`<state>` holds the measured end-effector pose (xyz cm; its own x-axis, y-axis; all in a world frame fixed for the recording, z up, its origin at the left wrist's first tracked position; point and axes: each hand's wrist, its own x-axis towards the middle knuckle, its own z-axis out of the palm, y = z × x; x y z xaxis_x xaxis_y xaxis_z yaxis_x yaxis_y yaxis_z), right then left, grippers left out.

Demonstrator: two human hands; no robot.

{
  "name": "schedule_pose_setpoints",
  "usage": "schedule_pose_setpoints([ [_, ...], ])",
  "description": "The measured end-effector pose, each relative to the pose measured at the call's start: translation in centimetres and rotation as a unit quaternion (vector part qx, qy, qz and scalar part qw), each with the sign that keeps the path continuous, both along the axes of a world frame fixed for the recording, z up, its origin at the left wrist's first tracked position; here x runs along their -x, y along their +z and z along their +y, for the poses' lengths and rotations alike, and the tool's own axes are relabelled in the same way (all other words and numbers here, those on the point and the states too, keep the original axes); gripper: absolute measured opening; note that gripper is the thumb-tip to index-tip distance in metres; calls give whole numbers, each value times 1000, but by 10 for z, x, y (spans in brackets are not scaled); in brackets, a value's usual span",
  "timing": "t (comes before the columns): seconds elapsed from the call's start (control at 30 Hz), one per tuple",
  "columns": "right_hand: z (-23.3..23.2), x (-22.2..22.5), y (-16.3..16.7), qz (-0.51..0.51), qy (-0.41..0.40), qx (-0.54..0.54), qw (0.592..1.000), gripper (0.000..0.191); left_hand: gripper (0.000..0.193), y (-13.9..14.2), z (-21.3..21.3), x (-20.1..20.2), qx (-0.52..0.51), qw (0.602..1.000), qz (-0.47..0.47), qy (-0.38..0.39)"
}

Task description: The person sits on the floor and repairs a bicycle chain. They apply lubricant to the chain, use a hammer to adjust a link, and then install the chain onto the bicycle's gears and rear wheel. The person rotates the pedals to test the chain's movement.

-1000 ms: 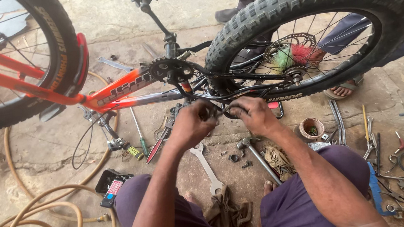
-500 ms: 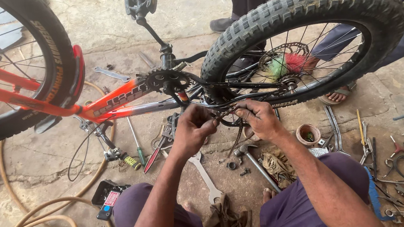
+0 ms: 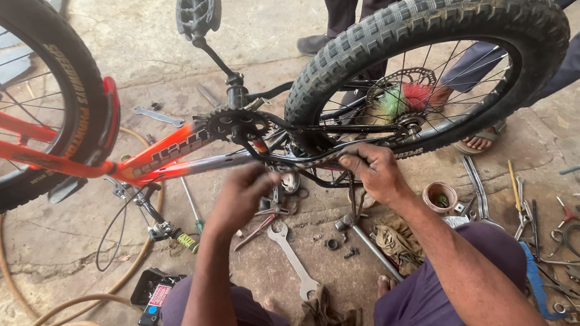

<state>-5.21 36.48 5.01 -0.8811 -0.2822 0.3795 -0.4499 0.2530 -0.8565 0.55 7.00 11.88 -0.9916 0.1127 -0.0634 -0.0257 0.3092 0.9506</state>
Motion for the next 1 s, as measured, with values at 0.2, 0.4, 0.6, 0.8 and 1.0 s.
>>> schedule_pose_setpoints([
  [0.2,30,21,6,7,-126,306,944,15,16,-20,-24,3,-179,919,332,115],
  [0.4,118,38,21,-73,-127,553,820,22,26,-15,-65,-7,-496,812,257,166],
  [0.6,113,30,21,-46,-257,506,822,17,10,-7,-59,-17,-528,809,234,107],
  [0.8,34,8,-8,-47,-121,423,897,15,15,-27,15,2,-277,956,52,85],
  [1.0,-14,-16,-24,-63,-67,393,915,10,35,-91,116,11,-7,998,57,-8],
])
